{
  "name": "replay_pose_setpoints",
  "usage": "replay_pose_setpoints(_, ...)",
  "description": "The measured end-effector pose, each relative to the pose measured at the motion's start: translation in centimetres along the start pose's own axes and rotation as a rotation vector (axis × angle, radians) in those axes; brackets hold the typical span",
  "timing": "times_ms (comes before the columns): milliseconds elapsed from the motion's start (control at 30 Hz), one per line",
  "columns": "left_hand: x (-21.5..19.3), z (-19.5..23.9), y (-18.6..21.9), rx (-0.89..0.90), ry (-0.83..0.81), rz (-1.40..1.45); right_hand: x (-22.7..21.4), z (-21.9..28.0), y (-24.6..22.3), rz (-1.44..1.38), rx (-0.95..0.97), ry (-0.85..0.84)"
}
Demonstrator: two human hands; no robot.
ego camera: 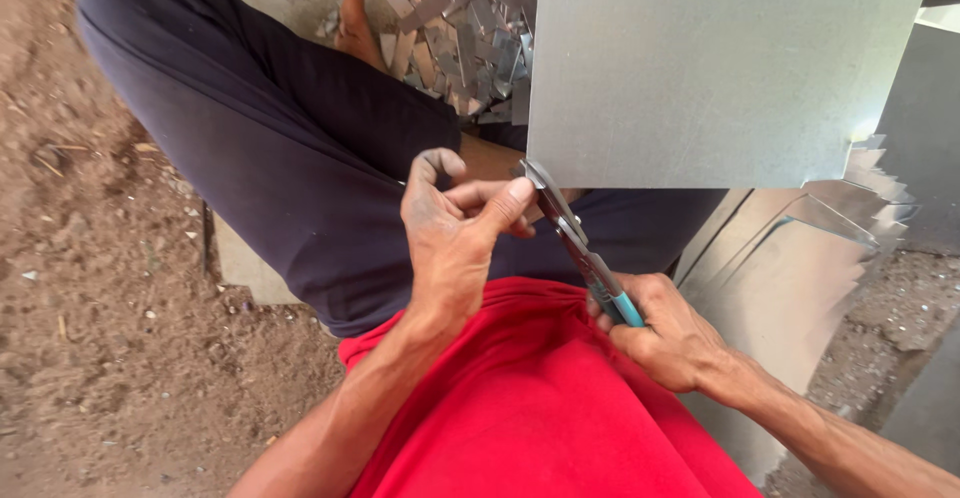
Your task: The person cuts metal sheets with a pair of snips while sitting on the ground, removing small sections from the edges.
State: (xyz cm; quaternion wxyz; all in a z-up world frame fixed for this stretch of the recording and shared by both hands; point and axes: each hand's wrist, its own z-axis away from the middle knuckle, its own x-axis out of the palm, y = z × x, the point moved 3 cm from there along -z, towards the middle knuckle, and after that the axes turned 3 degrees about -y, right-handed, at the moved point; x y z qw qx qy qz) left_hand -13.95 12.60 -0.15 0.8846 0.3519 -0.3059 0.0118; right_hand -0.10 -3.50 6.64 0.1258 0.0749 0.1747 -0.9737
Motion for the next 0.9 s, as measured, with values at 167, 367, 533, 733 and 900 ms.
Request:
replay_pose_setpoints(167, 0.7, -1.6, 3.7, -0.129, -0.406, -0.092, 0.4, -0.1, 4.8, 0.187, 0.068, 0.101)
replay_pose_setpoints(367, 6.4, -8.8, 4.5, -0.016, -0.405, -0.141, 4.1, -1.5, 10.4, -0.072, -0.107, 0.187)
replay_pose_setpoints(533, 11.4, -4.4, -5.1, -0.198, -0.650, -0.257, 6.3, -2.2, 12.5, -0.131, -0.019, 0.362)
replay_pose_setpoints(733, 10.9, -8.4, -5.2, -0.437, -0.473, 0.350, 5.9, -1.3, 12.3, -0.305, 0.071, 0.408)
replay_pose_setpoints(900, 14.2, -10.0, -2.9, -0.205, -0.602, -0.259, 4.8, -0.6, 11.7, -0.310, -0.032, 0.427)
